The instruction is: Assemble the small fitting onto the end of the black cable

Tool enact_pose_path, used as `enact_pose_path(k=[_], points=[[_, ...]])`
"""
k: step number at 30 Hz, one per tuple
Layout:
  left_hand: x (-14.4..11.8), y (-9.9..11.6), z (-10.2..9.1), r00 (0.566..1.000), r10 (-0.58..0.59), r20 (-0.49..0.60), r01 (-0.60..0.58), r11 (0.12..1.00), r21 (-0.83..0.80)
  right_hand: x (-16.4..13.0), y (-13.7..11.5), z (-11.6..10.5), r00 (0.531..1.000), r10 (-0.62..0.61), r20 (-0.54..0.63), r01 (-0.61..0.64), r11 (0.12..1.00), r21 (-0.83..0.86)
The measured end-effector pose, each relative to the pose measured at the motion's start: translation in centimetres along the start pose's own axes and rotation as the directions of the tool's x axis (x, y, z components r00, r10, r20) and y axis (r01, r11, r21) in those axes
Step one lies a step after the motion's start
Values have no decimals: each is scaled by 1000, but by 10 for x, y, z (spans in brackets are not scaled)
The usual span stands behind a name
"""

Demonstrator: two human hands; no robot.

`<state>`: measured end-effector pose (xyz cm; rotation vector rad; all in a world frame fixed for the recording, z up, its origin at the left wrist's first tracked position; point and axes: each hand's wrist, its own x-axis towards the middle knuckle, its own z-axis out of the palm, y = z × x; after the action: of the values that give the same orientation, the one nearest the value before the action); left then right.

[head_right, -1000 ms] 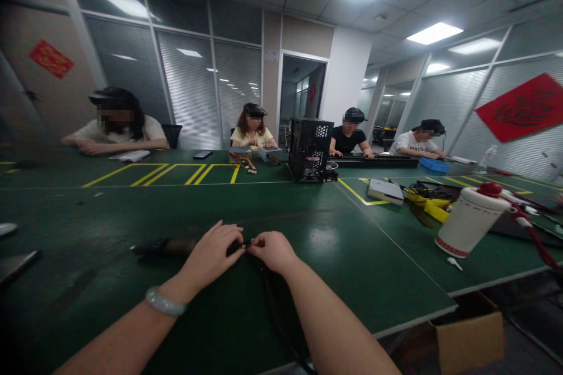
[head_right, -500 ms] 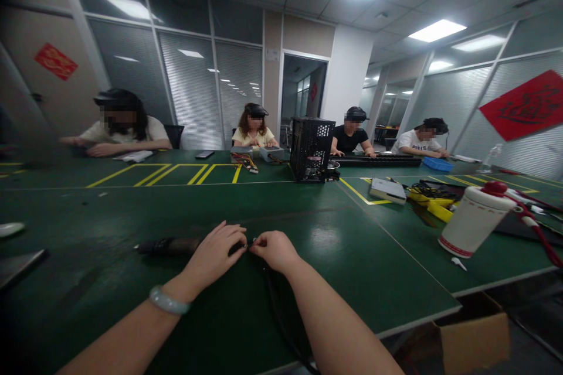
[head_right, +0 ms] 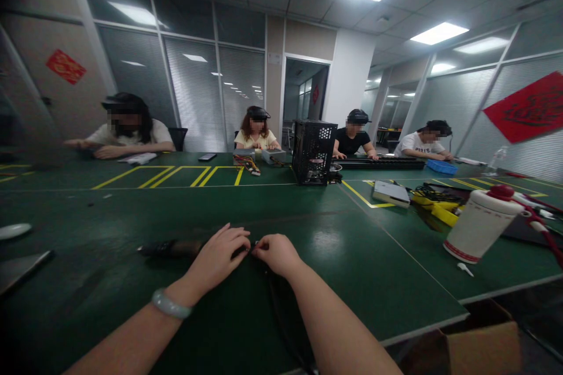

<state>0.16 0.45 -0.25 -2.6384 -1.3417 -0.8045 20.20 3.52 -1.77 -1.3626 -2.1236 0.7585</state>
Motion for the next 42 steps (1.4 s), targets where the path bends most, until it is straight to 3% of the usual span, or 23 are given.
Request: enact_pose_path(k=[5,18,30,42], points=[[0,-2,2,998,-44,-35,44,999,4,0,0,-1,1000,14,5,-14,1000,-13],[-1,-1,0,998,-59,2,59,998,-10,0,-1,-3,1000,-12,14,12,1000,-11],[3,7,-6,986,-128,107,130,991,-10,-3,-10,1,999,-42,-32,39,995,-92],[5,7,-4,977,-172,125,176,984,-22,-4,-11,-3,997,72,15,-71,997,-44]])
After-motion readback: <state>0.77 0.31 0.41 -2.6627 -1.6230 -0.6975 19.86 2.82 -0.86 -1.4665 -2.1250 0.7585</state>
